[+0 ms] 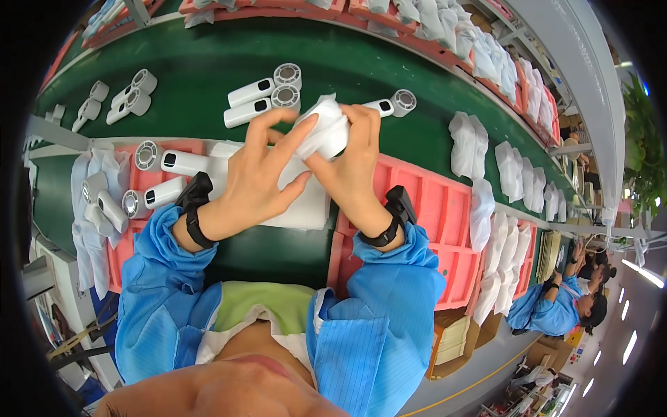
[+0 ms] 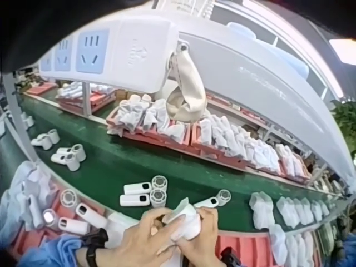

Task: The person packages handheld fans by hand, picking up a fan and a plastic bag, sliding the fan into the bag, and placing the bagged fan onto a pink tray.

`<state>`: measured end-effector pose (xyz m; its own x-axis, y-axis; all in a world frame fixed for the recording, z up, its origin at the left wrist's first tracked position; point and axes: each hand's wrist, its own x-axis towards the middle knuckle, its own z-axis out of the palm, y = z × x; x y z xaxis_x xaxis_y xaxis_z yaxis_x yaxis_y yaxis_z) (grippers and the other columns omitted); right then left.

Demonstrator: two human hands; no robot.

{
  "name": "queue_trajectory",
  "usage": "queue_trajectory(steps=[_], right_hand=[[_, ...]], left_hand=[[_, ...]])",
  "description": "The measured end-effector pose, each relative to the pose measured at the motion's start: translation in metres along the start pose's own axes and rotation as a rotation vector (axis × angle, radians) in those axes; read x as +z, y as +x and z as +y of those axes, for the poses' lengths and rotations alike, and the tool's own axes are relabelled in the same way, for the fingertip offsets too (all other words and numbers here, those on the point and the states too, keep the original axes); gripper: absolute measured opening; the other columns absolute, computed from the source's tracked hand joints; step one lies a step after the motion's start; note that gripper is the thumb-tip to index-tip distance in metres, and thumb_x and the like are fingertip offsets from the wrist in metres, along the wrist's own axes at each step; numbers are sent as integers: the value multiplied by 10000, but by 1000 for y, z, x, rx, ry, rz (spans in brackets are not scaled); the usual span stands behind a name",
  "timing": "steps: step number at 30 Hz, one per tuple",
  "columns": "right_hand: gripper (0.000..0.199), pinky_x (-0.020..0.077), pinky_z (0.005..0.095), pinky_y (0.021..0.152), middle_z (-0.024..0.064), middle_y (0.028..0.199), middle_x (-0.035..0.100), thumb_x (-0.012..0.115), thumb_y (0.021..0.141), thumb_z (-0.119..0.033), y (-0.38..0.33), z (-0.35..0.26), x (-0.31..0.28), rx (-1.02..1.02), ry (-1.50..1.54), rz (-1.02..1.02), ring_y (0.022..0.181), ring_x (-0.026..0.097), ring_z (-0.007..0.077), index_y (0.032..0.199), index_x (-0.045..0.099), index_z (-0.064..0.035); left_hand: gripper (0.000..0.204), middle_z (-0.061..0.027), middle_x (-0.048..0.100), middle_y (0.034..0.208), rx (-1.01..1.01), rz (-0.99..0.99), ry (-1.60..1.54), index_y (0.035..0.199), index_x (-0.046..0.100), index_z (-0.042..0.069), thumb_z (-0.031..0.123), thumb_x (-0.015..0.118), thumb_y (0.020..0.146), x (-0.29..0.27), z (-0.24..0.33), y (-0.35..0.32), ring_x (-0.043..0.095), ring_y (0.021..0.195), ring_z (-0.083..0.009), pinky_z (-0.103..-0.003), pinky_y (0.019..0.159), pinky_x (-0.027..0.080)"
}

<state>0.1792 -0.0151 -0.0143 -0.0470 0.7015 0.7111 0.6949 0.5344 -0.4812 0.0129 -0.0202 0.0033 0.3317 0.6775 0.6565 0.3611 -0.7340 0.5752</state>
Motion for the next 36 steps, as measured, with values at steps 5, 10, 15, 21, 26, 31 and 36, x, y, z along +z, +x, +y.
queue_trajectory(steps=[5, 10, 15, 21, 26, 31, 36], right_hand=[[762, 489, 328, 768, 144, 1112, 506, 813, 620, -98, -4, -21, -3, 114, 484, -97, 1068, 534, 227, 1286, 454, -4], [645, 499, 316, 755, 138, 1074, 559, 772, 669, -97, 15, -19, -11, -29, 314, -339, 1009, 574, 199, 1248, 501, -5], [502, 516, 346, 699, 146, 956, 625, 744, 705, -95, 8, -4, -17, 64, 270, -400, 849, 648, 256, 1158, 557, 12], [408, 518, 389, 667, 211, 889, 638, 734, 713, -71, 2, -14, -10, 93, -264, -228, 797, 650, 389, 1086, 588, 10], [380, 506, 364, 617, 164, 868, 655, 757, 737, -81, 3, -5, -19, 143, -173, -111, 734, 661, 316, 1069, 588, -4], [367, 492, 333, 571, 75, 826, 658, 769, 774, -113, 21, 13, -60, 358, 297, -363, 670, 635, 205, 1064, 574, -2], [483, 521, 395, 683, 128, 845, 674, 745, 805, -200, 38, 138, -99, 658, -320, -7, 772, 667, 268, 1202, 525, -36]], left_hand=[[521, -142, 521, 1205, -20, 10, -75, 1159, 627, 59, 99, 790, 666, -12, -18, 9, 594, 975, -245, -343, 743, 518], [451, -123, 530, 1205, -48, -100, -757, 1129, 643, 86, 133, 803, 709, -37, -21, 23, 558, 1060, -241, -363, 891, 462], [403, -104, 533, 1205, -56, 66, -700, 1079, 659, 110, 180, 826, 718, -39, -26, 22, 504, 1141, -232, -371, 947, 404], [274, -101, 536, 1197, -56, 263, -358, 943, 691, 110, 163, 826, 711, -23, -19, 14, 507, 1126, -249, -364, 925, 405], [184, -97, 533, 1209, 127, 246, -97, 862, 690, 99, 126, 809, 725, -19, -14, 22, 528, 1088, -259, -352, 898, 420], [142, -111, 580, 1130, -252, 335, -351, 834, 674, 64, 92, 779, 742, -21, -50, 41, 588, 962, -232, -296, 809, 464], [169, -114, 600, 1076, -180, -82, -425, 859, 661, 54, 127, 774, 756, 19, -45, 29, 609, 868, -231, -288, 738, 477]])
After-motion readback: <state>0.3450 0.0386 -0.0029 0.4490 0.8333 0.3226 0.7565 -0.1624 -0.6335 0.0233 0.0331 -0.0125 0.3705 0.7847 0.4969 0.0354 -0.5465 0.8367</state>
